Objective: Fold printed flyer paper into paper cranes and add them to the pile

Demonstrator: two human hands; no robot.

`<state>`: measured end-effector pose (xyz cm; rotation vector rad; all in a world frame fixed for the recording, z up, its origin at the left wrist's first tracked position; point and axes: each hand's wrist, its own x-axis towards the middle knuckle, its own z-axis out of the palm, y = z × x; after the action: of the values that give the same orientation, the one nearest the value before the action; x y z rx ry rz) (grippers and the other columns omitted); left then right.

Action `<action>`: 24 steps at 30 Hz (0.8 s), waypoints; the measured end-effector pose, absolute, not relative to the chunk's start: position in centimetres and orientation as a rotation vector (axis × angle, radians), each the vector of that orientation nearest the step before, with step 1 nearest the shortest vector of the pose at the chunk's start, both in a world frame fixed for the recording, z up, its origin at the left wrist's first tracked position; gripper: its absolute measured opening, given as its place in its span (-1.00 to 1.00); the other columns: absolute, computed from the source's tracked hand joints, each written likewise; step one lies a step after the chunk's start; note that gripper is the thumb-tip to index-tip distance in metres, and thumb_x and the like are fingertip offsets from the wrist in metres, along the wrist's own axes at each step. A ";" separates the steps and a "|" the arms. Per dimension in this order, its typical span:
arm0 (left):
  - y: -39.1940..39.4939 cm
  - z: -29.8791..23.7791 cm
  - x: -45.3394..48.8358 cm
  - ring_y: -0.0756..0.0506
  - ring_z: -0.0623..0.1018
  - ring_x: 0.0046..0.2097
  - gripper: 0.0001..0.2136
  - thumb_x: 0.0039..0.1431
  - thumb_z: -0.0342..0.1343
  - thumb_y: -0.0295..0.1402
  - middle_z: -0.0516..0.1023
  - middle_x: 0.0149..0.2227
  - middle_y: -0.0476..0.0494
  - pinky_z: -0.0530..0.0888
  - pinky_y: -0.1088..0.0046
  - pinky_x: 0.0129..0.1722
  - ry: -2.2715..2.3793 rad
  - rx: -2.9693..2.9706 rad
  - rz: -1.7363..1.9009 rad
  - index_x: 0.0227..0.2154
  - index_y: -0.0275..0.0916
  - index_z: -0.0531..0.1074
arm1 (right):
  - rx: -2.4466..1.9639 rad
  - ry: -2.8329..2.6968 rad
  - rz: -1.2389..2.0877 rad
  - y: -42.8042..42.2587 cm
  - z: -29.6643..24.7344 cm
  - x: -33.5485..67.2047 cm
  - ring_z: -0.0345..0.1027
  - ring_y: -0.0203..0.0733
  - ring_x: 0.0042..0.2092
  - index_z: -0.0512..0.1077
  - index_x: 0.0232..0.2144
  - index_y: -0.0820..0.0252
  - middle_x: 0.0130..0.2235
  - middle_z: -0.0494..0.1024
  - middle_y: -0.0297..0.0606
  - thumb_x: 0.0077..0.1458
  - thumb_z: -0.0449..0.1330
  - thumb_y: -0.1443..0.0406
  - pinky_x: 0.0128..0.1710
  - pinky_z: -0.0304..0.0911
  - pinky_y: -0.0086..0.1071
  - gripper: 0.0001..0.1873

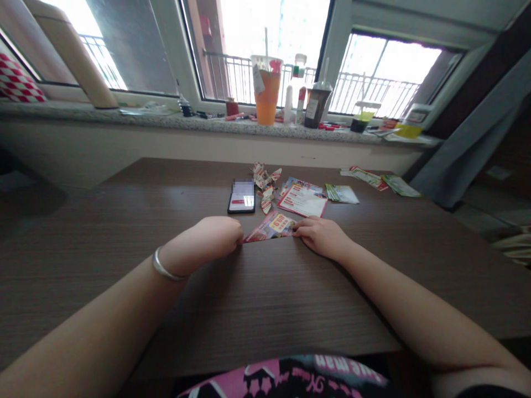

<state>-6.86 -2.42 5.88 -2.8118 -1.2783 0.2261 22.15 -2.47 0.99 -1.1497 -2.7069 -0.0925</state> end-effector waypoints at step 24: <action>-1.9 0.4 -4.3 -0.22 0.39 0.15 -0.59 0.29 -0.02 -0.33 0.36 0.17 -0.19 0.37 0.13 0.13 -0.733 -2.934 -0.356 0.19 -0.09 0.24 | -0.935 -2.765 -0.136 -2.2 0.6 21.4 0.32 -0.14 0.01 0.42 0.04 0.06 0.03 0.50 -0.24 0.25 -0.01 0.36 0.04 0.23 -0.26 -0.63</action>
<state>-4.32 -1.92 0.40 -2.9338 -0.7333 -0.3562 21.43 -2.23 0.61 -0.9350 -2.7648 -0.1361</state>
